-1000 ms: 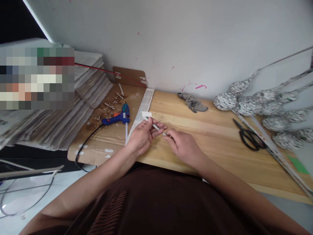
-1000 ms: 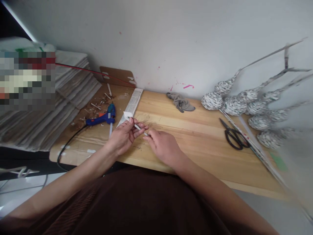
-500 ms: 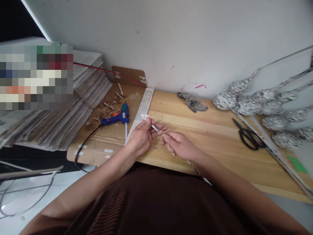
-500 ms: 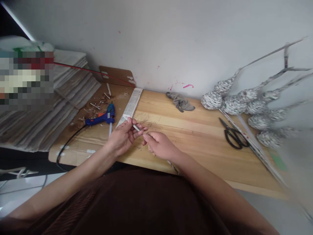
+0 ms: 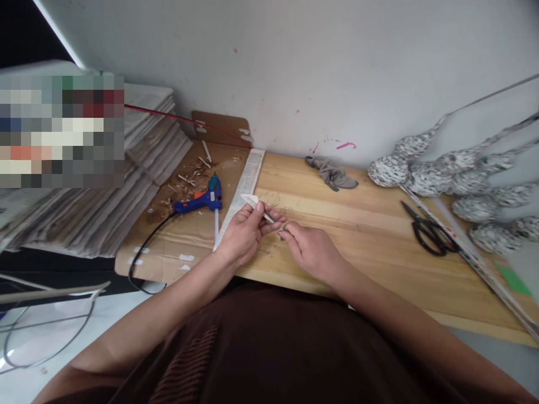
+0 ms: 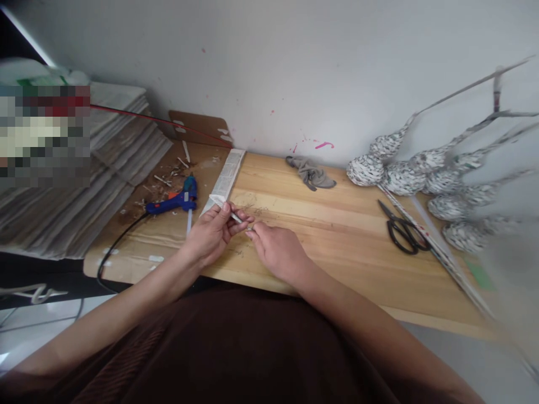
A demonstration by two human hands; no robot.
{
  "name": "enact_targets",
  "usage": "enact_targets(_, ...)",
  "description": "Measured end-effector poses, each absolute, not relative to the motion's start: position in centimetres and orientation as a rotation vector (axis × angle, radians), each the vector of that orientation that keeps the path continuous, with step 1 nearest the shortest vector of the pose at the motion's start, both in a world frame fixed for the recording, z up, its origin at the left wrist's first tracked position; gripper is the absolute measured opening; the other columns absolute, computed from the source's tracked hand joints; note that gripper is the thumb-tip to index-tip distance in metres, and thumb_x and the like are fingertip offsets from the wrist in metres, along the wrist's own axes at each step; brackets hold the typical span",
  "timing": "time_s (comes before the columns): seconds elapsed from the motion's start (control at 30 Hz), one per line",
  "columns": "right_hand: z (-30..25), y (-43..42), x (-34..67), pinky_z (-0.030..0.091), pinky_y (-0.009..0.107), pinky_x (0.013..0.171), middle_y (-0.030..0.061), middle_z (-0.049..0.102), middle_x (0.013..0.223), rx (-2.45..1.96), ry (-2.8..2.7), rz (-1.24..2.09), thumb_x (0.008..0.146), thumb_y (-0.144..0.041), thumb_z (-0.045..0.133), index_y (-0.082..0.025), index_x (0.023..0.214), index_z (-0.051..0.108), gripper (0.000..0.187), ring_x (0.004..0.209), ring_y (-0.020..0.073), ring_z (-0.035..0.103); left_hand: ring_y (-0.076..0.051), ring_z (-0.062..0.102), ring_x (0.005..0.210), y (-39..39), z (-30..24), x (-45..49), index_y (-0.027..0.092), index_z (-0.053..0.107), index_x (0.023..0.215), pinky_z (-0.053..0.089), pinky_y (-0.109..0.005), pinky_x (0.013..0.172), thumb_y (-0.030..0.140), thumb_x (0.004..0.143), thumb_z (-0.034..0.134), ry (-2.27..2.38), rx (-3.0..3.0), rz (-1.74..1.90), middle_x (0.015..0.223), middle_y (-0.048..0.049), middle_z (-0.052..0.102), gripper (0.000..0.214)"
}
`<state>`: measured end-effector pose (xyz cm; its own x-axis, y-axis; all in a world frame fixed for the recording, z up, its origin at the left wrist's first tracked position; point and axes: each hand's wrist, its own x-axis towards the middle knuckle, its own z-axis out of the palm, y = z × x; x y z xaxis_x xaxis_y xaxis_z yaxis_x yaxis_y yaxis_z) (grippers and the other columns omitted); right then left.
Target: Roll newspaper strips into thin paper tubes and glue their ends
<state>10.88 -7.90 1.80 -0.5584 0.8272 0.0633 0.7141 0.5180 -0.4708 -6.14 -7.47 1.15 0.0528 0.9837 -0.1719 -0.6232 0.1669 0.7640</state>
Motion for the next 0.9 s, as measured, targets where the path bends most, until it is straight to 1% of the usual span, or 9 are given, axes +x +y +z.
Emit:
enact_targets(0.2, 2.2, -7.8, 10.9, 0.038, 0.028, 0.066, 0.0029, 0.063, 0.072, -1.189, -2.287, 0.913, 0.1, -0.037, 0.037, -0.019, 0.085, 0.058, 0.032, 0.065, 0.0146, 0.057, -0.014, 0.071, 0.078, -7.4, 0.9, -6.6, 0.013, 0.061, 0.088, 0.057, -0.02, 0.069, 0.026, 0.085, 0.068, 0.789, 0.608, 1.314, 0.082, -0.0061, 0.071, 0.015)
enact_targets(0.37, 1.4, -7.3, 11.0, 0.034, 0.025, 0.049, -0.0059, 0.042, 0.051, -1.15, -1.817, 1.738, 0.097, -0.052, 0.036, -0.02, 0.08, 0.05, 0.038, 0.043, 0.0097, 0.039, -0.014, 0.071, 0.075, -7.4, 0.9, -6.7, 0.013, 0.062, 0.086, 0.056, -0.018, 0.064, 0.027, 0.086, 0.067, 0.806, 0.577, 1.304, 0.079, -0.0059, 0.071, 0.015)
enact_targets(0.43, 1.1, -7.1, 11.0, 0.033, 0.025, 0.046, -0.0085, 0.035, 0.048, -1.078, -1.631, 2.023, 0.096, -0.056, 0.034, -0.021, 0.08, 0.046, 0.041, 0.04, 0.0093, 0.033, -0.013, 0.07, 0.074, -7.4, 1.0, -6.6, 0.013, 0.062, 0.085, 0.056, -0.018, 0.065, 0.026, 0.087, 0.065, 0.811, 0.559, 1.299, 0.078, -0.0053, 0.07, 0.014)
enact_targets(0.5, 1.1, -7.1, 11.0, 0.033, 0.025, 0.047, -0.0076, 0.035, 0.051, -1.087, -1.659, 2.001, 0.095, -0.057, 0.033, -0.021, 0.081, 0.048, 0.042, 0.042, 0.0098, 0.034, -0.013, 0.07, 0.074, -7.4, 1.1, -6.5, 0.013, 0.062, 0.084, 0.056, -0.019, 0.067, 0.026, 0.089, 0.063, 0.815, 0.532, 1.3, 0.075, -0.0041, 0.068, 0.014)
enact_targets(0.63, 1.8, -7.6, 10.8, 0.035, 0.028, 0.061, 0.0003, 0.051, 0.067, -1.222, -2.061, 1.201, 0.092, -0.048, 0.049, -0.019, 0.081, 0.054, 0.031, 0.061, 0.0128, 0.046, -0.012, 0.068, 0.072, -7.4, 1.3, -6.5, 0.013, 0.061, 0.083, 0.056, -0.02, 0.07, 0.028, 0.089, 0.063, 0.815, 0.489, 1.33, 0.07, -0.0014, 0.064, 0.016)
enact_targets(0.67, 1.9, -7.6, 10.7, 0.035, 0.028, 0.063, 0.0011, 0.053, 0.07, -1.222, -2.092, 1.11, 0.091, -0.046, 0.051, -0.019, 0.081, 0.055, 0.029, 0.063, 0.0131, 0.047, -0.011, 0.067, 0.071, -7.4, 1.3, -6.5, 0.013, 0.061, 0.082, 0.056, -0.02, 0.069, 0.029, 0.087, 0.065, 0.805, 0.493, 1.335, 0.069, -0.0009, 0.063, 0.017)
enact_targets(0.73, 1.8, -7.6, 10.7, 0.035, 0.027, 0.059, -0.0004, 0.05, 0.064, -1.192, -2.023, 1.299, 0.094, -0.047, 0.044, -0.019, 0.082, 0.054, 0.033, 0.057, 0.0123, 0.045, -0.011, 0.065, 0.069, -7.4, 1.3, -6.5, 0.013, 0.061, 0.082, 0.055, -0.018, 0.066, 0.031, 0.085, 0.068, 0.767, 0.507, 1.337, 0.068, 0.0, 0.061, 0.019)
enact_targets(0.83, 1.5, -7.3, 10.6, 0.033, 0.025, 0.048, -0.0081, 0.032, 0.049, -1.046, -1.729, 1.956, 0.097, -0.055, 0.03, -0.021, 0.08, 0.048, 0.042, 0.042, 0.0101, 0.031, -0.009, 0.061, 0.065, -7.4, 1.3, -6.6, 0.012, 0.063, 0.083, 0.052, -0.016, 0.06, 0.032, 0.083, 0.07, 0.706, 0.52, 1.32, 0.067, 0.0009, 0.058, 0.021)
enact_targets(0.9, 1.5, -7.2, 10.6, 0.033, 0.025, 0.047, -0.0086, 0.032, 0.049, -1.035, -1.678, 2.029, 0.096, -0.057, 0.031, -0.021, 0.08, 0.047, 0.043, 0.041, 0.0098, 0.031, -0.009, 0.06, 0.065, -7.4, 1.3, -6.6, 0.012, 0.063, 0.083, 0.051, -0.015, 0.059, 0.032, 0.083, 0.069, 0.693, 0.521, 1.322, 0.067, 0.0009, 0.057, 0.021)
